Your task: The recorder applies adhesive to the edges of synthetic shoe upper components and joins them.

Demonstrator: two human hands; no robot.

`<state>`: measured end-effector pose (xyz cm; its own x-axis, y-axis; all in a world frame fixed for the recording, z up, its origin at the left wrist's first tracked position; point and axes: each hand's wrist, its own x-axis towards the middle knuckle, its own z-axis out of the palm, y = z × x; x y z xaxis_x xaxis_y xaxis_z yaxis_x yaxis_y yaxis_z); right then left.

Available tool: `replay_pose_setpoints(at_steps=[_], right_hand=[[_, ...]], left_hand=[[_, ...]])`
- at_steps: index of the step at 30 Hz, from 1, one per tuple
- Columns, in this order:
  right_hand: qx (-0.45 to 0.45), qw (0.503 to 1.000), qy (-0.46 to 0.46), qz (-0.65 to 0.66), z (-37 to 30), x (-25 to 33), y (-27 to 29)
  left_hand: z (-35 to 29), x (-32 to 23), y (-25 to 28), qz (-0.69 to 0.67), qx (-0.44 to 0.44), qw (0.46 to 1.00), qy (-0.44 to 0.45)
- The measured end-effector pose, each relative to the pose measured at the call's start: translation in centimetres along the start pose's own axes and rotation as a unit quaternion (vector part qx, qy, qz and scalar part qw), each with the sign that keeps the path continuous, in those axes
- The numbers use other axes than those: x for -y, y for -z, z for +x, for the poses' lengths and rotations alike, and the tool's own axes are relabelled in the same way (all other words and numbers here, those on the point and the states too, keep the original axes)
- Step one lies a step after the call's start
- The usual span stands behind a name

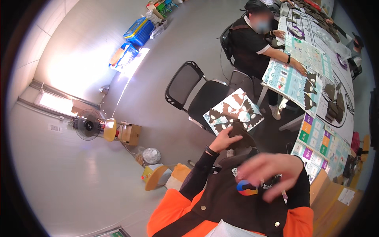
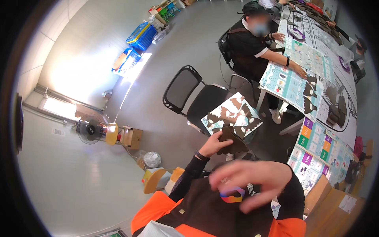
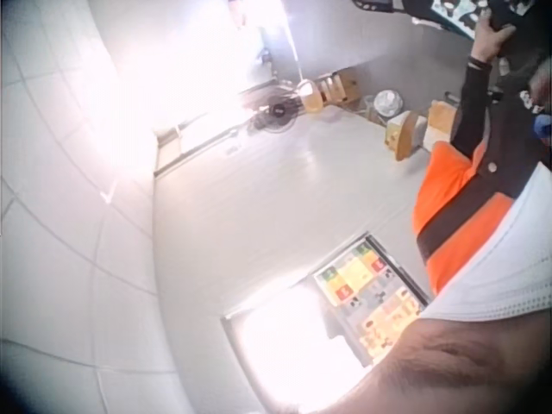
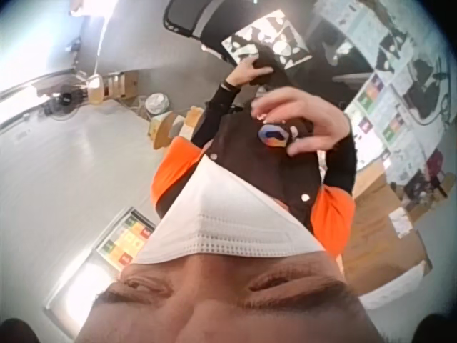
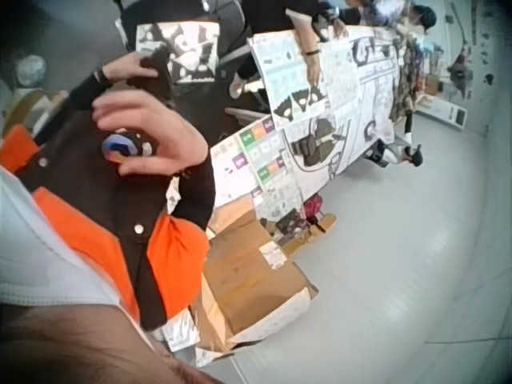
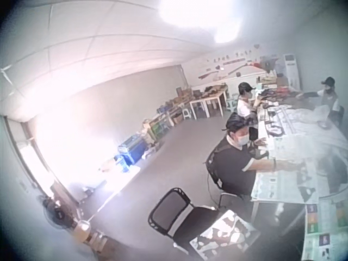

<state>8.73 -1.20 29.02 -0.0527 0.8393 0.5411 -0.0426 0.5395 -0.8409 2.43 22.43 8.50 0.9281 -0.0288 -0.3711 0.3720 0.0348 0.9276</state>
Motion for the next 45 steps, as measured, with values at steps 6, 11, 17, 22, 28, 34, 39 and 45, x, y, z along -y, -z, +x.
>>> replay_pose_setpoints(at_steps=[6, 11, 17, 22, 28, 34, 39, 45], right_hand=[[-0.346, 0.742, -0.26, -0.512, -5.8, -11.3, 0.3], [-0.328, 0.771, -0.47, -0.278, -6.2, -11.7, -0.5], [-0.361, 0.853, -0.374, -0.03, -7.9, -9.1, 0.7], [-0.289, 0.877, -0.383, 0.03, -8.3, -10.6, 2.0], [-0.347, 0.848, -0.386, -0.103, -8.5, -11.8, 1.4], [-0.362, 0.79, -0.441, -0.225, -9.5, -13.0, 1.3], [-0.363, 0.791, -0.46, -0.174, -9.4, -11.3, 1.1], [-0.361, 0.794, -0.443, -0.207, -10.5, -12.7, 2.0]], left_hand=[[0.1, 0.2, -1.4, -0.121, 0.066, 0.99, -0.031], [0.0, 0.0, -2.8, -0.11, 0.059, 0.992, -0.016], [0.0, 0.1, -1.8, -0.41, 0.206, 0.888, -0.026], [-0.5, -1.3, -1.5, -0.432, 0.181, 0.884, 0.016], [0.7, 0.5, -1.4, -0.391, 0.164, 0.905, 0.032], [1.7, 0.8, -2.4, -0.077, 0.138, 0.984, -0.08], [1.5, 0.6, -3.2, -0.162, 0.104, 0.981, -0.005], [1.9, 1.1, -2.6, -0.182, 0.068, 0.981, -0.025]])
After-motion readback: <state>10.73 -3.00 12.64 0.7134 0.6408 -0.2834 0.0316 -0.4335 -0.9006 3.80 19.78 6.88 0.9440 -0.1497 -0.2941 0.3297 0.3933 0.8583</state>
